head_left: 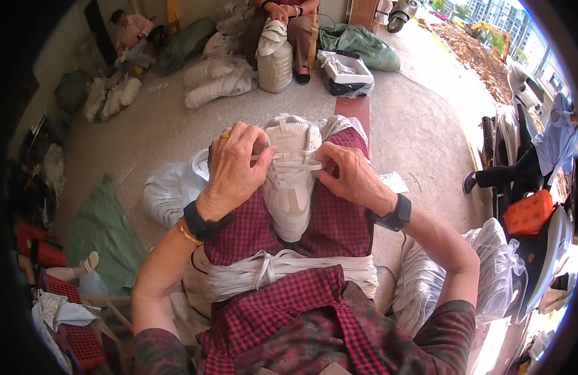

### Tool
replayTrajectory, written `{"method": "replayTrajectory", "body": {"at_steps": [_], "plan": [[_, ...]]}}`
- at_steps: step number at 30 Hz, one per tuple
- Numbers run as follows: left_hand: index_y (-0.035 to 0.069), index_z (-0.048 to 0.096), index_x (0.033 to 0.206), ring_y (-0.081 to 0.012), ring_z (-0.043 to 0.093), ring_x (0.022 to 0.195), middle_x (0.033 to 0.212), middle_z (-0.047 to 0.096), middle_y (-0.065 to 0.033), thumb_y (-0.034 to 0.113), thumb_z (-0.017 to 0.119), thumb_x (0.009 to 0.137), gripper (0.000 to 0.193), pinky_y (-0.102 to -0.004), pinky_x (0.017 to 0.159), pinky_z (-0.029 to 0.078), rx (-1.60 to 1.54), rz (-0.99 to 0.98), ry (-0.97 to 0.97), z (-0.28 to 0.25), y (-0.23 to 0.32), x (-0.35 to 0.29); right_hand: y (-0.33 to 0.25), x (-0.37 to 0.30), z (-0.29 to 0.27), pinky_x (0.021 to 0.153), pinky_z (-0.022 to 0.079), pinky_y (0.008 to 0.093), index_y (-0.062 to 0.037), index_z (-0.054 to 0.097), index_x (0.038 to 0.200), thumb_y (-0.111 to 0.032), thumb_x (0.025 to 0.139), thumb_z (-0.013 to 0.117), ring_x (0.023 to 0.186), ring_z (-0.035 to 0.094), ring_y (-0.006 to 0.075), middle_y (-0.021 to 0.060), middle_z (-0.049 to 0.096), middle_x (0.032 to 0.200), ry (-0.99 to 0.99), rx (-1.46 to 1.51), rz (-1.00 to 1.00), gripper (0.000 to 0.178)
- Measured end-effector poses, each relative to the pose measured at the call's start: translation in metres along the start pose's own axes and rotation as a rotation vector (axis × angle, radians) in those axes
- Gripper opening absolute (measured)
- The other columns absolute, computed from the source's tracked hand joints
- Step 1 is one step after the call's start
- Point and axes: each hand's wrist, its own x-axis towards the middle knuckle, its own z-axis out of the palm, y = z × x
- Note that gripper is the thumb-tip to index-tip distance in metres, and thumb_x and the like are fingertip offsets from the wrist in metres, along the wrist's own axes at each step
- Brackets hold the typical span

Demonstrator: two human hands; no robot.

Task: Manually inserting laces into white shoes and tying/arranging components during footwear production.

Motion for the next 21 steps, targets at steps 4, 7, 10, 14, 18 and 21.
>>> {"method": "replayTrajectory", "body": {"at_steps": [4,7,10,14,18,21], "plan": [[0.005,0.064,0.090,-0.0282,0.056,0.093,0.090,0.058,-0.0080,0.029,0.069,0.090,0.025,-0.0451,0.084,0.039,0.259,-0.113,-0.111,-0.008,-0.009,-0.008,-0.008,0.003,-0.004,0.060,0.049,0.0361,0.0012,0.053,0.102,0.001,0.079,0.064,0.066,0.062,0.0260,0.0126,0.058,0.076,0.077,0.090,0.035,0.025],[0.002,0.068,0.078,-0.0268,0.056,0.093,0.094,0.060,-0.0078,0.021,0.071,0.088,0.021,-0.0434,0.085,0.040,0.094,-0.001,-0.113,-0.006,-0.018,-0.011,-0.003,0.007,-0.007,0.061,0.049,0.0362,0.0018,0.053,0.102,0.003,0.079,0.063,0.065,0.061,0.0267,0.0139,0.057,0.077,0.074,0.038,0.058,0.025],[0.000,0.067,0.078,-0.0264,0.057,0.094,0.094,0.059,-0.0082,0.016,0.070,0.086,0.018,-0.0427,0.084,0.043,0.012,-0.045,-0.057,-0.020,-0.043,-0.007,0.000,0.010,-0.006,0.065,0.050,0.0363,0.0021,0.056,0.094,0.001,0.080,0.064,0.069,0.062,0.0260,0.0148,0.058,0.078,0.040,0.007,0.028,0.016],[-0.001,0.068,0.078,-0.0262,0.058,0.094,0.102,0.059,-0.0095,0.014,0.070,0.086,0.017,-0.0391,0.086,0.046,0.071,-0.045,-0.062,-0.044,-0.075,-0.018,0.005,0.013,-0.002,0.065,0.050,0.0362,0.0028,0.060,0.088,-0.002,0.081,0.066,0.069,0.062,0.0248,0.0141,0.059,0.079,0.065,0.041,0.051,0.011],[0.001,0.070,0.086,-0.0278,0.060,0.098,0.111,0.060,-0.0106,0.018,0.069,0.088,0.017,-0.0402,0.092,0.046,0.074,-0.163,-0.023,-0.036,-0.070,-0.024,-0.001,0.013,-0.006,0.061,0.048,0.0327,0.0012,0.060,0.090,-0.008,0.084,0.069,0.067,0.060,0.0184,0.0109,0.057,0.089,0.040,0.006,0.105,0.014],[0.002,0.069,0.094,-0.0296,0.060,0.103,0.112,0.062,-0.0120,0.015,0.068,0.089,0.015,-0.0397,0.091,0.046,0.066,-0.097,0.041,-0.025,-0.052,-0.017,-0.002,0.007,-0.014,0.061,0.048,0.0327,0.0012,0.060,0.090,-0.007,0.084,0.066,0.068,0.061,0.0187,0.0114,0.056,0.091,0.033,0.055,0.153,0.012]]}}
